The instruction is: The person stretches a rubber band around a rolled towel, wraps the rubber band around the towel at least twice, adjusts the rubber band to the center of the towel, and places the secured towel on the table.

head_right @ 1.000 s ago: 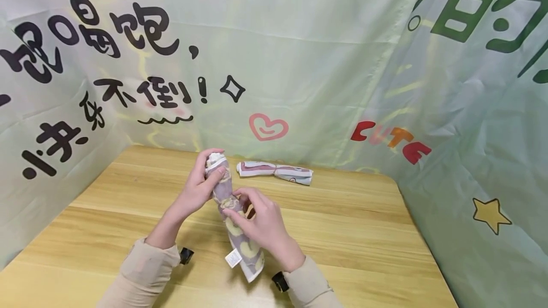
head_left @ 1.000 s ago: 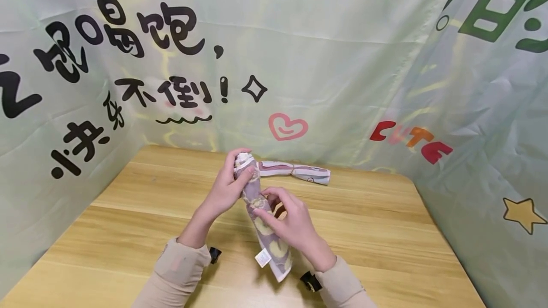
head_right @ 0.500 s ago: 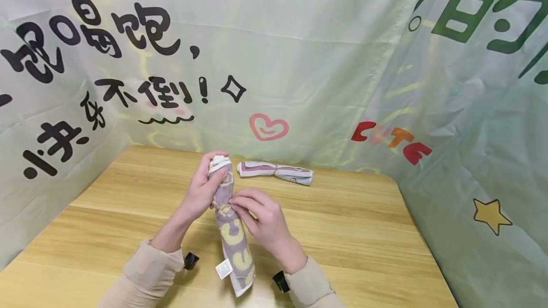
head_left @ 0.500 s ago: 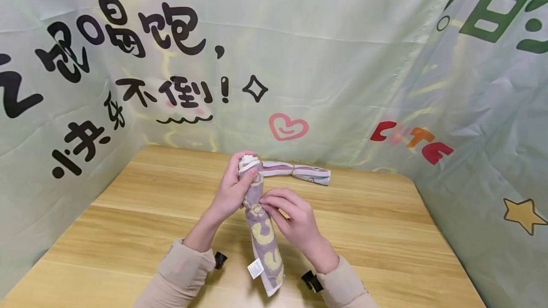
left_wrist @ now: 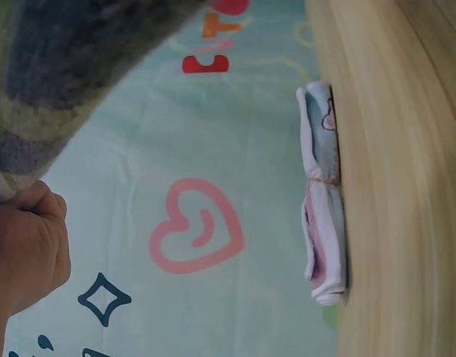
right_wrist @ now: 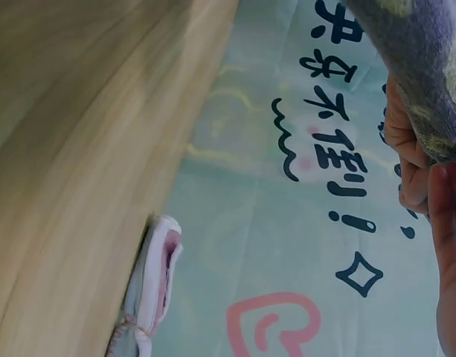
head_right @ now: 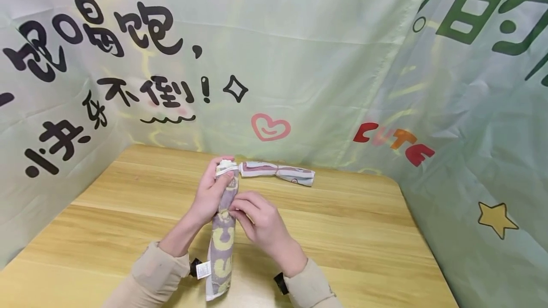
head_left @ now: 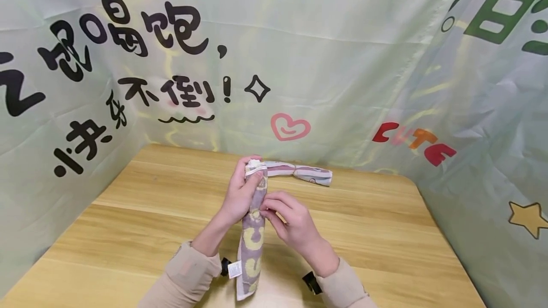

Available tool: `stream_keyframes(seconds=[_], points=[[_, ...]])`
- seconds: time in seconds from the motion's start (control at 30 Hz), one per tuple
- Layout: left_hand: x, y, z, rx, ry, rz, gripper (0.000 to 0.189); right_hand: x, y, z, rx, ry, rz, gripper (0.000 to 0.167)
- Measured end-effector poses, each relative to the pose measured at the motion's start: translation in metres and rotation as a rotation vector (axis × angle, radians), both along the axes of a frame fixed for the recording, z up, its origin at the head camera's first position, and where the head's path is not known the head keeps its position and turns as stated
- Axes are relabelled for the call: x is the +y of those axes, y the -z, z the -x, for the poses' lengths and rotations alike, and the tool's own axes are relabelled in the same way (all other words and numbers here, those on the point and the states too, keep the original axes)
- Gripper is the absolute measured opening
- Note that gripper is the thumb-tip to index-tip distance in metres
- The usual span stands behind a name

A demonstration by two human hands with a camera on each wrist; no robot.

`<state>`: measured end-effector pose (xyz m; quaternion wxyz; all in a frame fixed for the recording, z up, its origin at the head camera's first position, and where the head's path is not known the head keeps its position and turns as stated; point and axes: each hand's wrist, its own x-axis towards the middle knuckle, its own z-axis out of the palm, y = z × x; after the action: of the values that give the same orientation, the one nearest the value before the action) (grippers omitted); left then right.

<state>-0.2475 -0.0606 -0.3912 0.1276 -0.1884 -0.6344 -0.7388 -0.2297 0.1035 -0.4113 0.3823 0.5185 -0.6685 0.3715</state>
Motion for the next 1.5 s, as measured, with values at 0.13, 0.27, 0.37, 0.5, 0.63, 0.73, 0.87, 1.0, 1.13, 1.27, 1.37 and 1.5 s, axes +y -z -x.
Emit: stream_keyframes(seconds=[0.13,0.27,0.37,0.5,0.63,0.73,0.87,1.0,1.13,1.27,1.37,1.5], points=[[0.003,-0.001,0.0,-0.054,-0.008,-0.04,0.033,0.002,0.0,-0.001,-0.007,0.026,-0.024,0.015],[0.003,-0.004,-0.001,-0.071,-0.027,-0.062,0.033,0.0,-0.002,-0.002,-0.018,0.038,-0.015,0.014],[0.003,-0.003,-0.001,-0.048,-0.023,-0.048,0.034,-0.001,-0.003,-0.003,-0.041,0.061,-0.03,0.011],[0.005,0.001,0.0,-0.037,0.003,-0.035,0.035,0.001,-0.003,-0.004,-0.054,0.094,-0.082,0.006],[0.001,0.002,0.002,-0.03,0.003,-0.041,0.035,0.002,-0.005,-0.005,-0.07,0.059,-0.139,0.008],[-0.004,0.0,0.003,-0.03,-0.016,-0.095,0.033,0.002,-0.007,-0.005,-0.108,-0.016,-0.178,0.011],[-0.01,-0.003,0.005,-0.04,-0.038,-0.15,0.033,0.0,-0.007,-0.006,-0.146,-0.086,-0.195,0.013],[-0.015,-0.006,0.007,-0.05,-0.042,-0.182,0.029,-0.002,-0.004,-0.008,-0.157,-0.1,-0.181,0.011],[-0.016,-0.01,0.007,-0.024,-0.042,-0.231,0.026,-0.003,-0.002,-0.01,-0.19,-0.099,-0.165,0.005],[-0.015,-0.01,0.006,0.021,-0.004,-0.168,0.03,-0.001,-0.001,-0.01,-0.23,-0.065,-0.103,0.007],[-0.016,-0.009,0.006,0.022,0.017,-0.129,0.033,-0.001,0.001,-0.008,-0.276,-0.086,-0.047,0.017],[-0.02,-0.009,0.006,0.017,0.025,-0.141,0.031,-0.002,0.006,-0.007,-0.485,-0.118,0.016,0.038]])
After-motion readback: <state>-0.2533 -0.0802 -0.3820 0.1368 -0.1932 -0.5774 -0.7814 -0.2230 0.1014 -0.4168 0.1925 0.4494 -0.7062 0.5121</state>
